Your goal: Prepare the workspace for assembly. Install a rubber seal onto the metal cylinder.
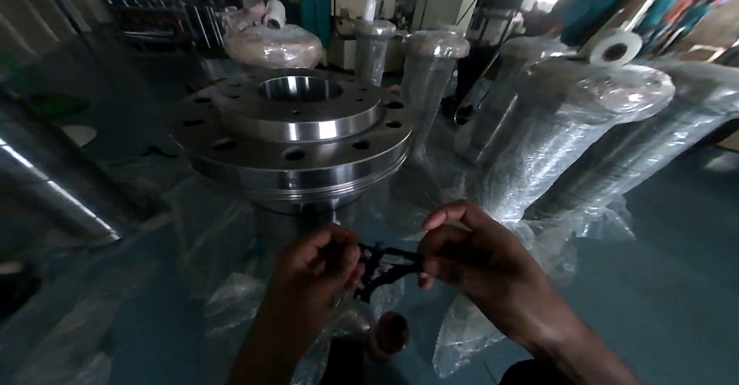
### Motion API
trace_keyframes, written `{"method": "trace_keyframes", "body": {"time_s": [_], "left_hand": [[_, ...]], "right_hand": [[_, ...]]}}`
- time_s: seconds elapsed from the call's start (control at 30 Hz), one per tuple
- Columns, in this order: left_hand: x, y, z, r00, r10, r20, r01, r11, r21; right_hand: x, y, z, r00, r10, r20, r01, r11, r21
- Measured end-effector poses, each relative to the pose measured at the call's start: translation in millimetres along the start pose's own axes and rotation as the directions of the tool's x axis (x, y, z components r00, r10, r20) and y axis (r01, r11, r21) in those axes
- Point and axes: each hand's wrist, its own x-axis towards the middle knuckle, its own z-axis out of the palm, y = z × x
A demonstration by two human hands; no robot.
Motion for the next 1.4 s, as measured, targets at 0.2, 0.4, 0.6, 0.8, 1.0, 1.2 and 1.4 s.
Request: {"method": "trace_keyframes", "body": {"time_s": [0.2,0.4,0.6,0.8,1.0,1.2,1.4], "left_hand": [[1,3,-2,0.995,-0.084,0.049,0.091,0.98,-0.174],[3,3,9,0.994,-0.108,-0.004,0.102,0.95,-0.295],[2,1,20,0.982,-0.187,-0.019,0.177,0.951,-0.254],[3,-3,16,0.982,-0.172,-0.078,0.156,0.972,-0.176],[7,6,-6,0.978,-0.131,-0.165,0.11,0.985,-0.13],[7,2,-8,0.997,-0.077,-0.001,0.076,0.99,-0.119],[4,-9,1,0.982,0.025,0.185,-0.032,0.999,0.035]], "right_hand": [[1,3,-4,0.997,-0.076,-0.003,0.076,0.997,0.023],[0,5,10,0.992,0.041,-0.12,-0.036,0.998,0.041],[-1,8,25,0.962,0.106,-0.25,-0.086,0.992,0.09],[-1,5,20,0.963,0.068,-0.261,-0.039,0.993,0.116],[-1,-2,6,0.962,0.071,-0.264,-0.056,0.996,0.062],[-2,-2,7,0.974,0.138,-0.18,-0.11,0.982,0.155],[0,-1,12,0.978,0.145,-0.147,-0.108,0.965,0.237]]}}
